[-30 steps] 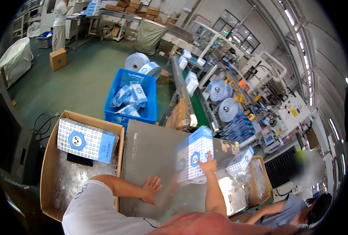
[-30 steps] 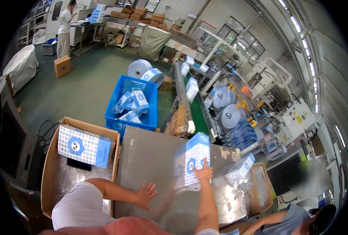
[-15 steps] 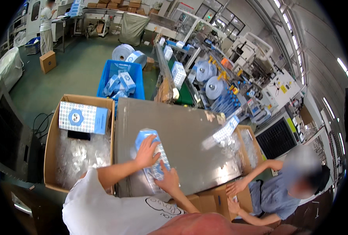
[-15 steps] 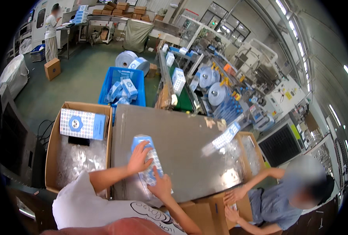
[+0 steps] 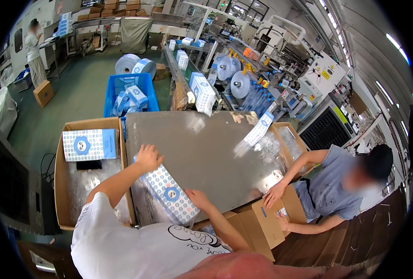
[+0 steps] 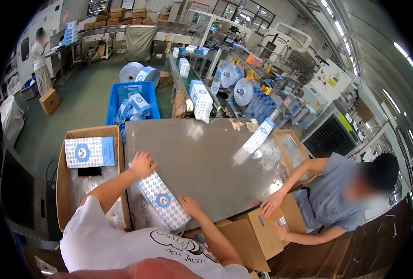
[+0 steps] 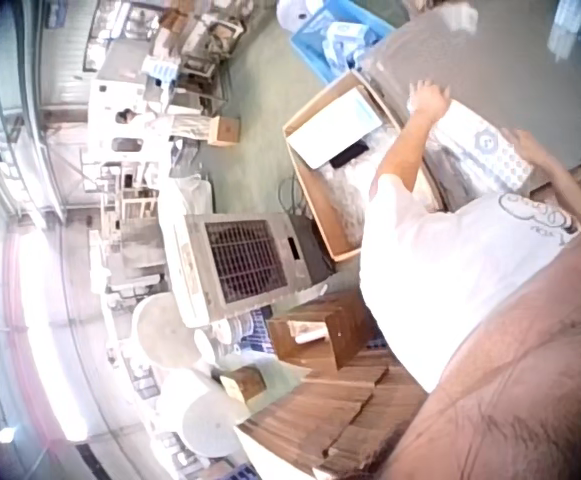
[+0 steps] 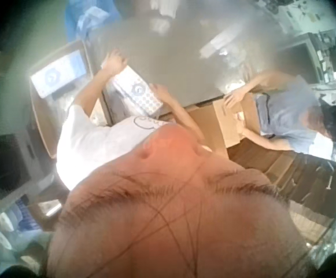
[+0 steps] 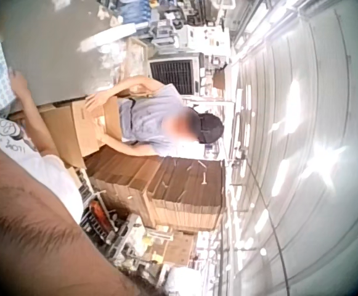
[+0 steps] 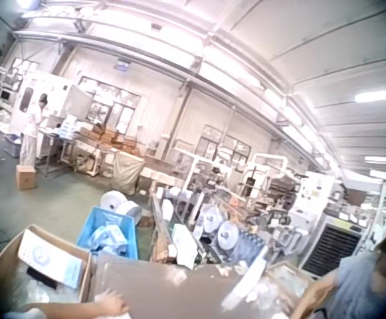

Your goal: The person places wrapped product boxes and small plastic components into cardboard cartons, closes the box flaps, and pushes the cartons onto a conveyor belt.

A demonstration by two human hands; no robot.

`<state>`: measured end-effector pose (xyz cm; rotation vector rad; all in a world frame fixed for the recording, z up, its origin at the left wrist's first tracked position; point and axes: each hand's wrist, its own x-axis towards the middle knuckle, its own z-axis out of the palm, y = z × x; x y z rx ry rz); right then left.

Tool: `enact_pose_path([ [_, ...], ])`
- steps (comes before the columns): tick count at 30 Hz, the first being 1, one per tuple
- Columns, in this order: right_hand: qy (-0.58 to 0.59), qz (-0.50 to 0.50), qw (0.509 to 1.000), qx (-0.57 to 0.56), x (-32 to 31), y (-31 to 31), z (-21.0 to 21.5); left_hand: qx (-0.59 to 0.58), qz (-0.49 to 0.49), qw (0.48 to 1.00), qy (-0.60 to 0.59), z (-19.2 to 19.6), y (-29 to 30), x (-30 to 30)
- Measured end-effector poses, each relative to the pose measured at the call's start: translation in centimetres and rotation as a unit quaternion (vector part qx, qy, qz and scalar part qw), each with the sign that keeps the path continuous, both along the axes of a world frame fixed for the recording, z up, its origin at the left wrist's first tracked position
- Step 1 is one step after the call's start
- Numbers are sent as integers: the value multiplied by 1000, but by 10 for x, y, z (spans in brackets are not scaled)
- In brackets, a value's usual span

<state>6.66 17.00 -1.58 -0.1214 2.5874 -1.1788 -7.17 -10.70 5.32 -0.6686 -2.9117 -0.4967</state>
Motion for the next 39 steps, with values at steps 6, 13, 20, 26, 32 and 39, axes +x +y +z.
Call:
enact_pose_path([
  [6,-232,-88,962,-113,-34,58,-41,25,-433,897,86,17,-25,32],
  [13,372,-140,893,212,-236,118,23,-61,-429,901,24,26,-22,-20],
  [20,130,-232,882,389,-332,113,56,4,-359,933,29,19,-13,-34],
  [26,92,-150,924,341,-231,108,64,-14,-355,935,11,15,-11,-33],
  [32,11,-102,981,163,-82,120,95,7,-373,928,15,18,0,-25],
  [39,145,-100,953,245,-88,62,121,95,-458,883,44,19,43,25],
])
